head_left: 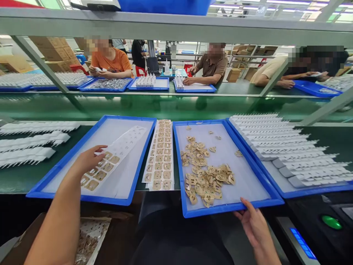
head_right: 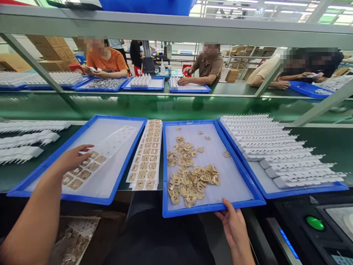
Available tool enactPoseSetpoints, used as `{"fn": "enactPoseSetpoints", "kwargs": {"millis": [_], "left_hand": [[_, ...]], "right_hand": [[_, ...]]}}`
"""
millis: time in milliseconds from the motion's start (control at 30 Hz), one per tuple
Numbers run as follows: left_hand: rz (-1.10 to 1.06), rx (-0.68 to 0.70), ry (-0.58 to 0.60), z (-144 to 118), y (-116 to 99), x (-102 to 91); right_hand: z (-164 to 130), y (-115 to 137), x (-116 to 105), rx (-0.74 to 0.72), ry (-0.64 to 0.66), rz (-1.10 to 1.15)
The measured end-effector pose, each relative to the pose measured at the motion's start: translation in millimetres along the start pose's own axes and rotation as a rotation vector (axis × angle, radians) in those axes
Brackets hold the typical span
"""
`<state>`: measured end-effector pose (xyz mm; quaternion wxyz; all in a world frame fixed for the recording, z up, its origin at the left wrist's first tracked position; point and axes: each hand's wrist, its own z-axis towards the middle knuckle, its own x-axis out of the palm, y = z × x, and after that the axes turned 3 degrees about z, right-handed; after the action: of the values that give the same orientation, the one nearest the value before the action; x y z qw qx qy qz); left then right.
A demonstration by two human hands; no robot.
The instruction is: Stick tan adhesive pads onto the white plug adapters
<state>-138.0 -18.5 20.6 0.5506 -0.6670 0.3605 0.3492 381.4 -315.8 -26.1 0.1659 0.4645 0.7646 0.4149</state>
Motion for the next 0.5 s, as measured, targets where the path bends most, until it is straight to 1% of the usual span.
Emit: {"fn": "enactPoseSetpoints", "kwargs": {"millis": [67,133,200,300,367,433,467,500], "left_hand": [[-0.005,0.015,-0.002,4.1,0.0,9.1],[-0.009,0.031,-0.033,8.4,-0.5,16.2],[-0.014,0.057,-0.052,11.2,1.3,21.2],[-0.019,0.091,-0.096,6.5,7.9,24.5],[-0.031,0.114,-0.19,-5.9,12.5,23.4],[-0.117,0.132,-0.303,-28.1,15.4,19.4],[-0.199,0.137,-0.343,-43.1,16.0,16.6],[-0.297,0.142,-0.366,-60.6,15.8,13.5]], "right_hand": [[1.0,-2.3,3.2,-0.075,-0.039,0.084],[0.5,-1.3,1.0,-0.119,-0.088,0.141],[-2.2,3.6,-5.8,-0.126,-0.131,0.161],[-8.3,15.3,-17.4,-0.119,-0.109,0.099],[-9.6,22.6,-20.9,-0.148,-0.101,0.037],[-5.3,28.3,-20.0,-0.207,-0.087,-0.02],[-0.5,30.9,-18.2,-0.247,-0.052,-0.057],[6.0,33.7,-15.5,-0.285,0.018,-0.103]]}}
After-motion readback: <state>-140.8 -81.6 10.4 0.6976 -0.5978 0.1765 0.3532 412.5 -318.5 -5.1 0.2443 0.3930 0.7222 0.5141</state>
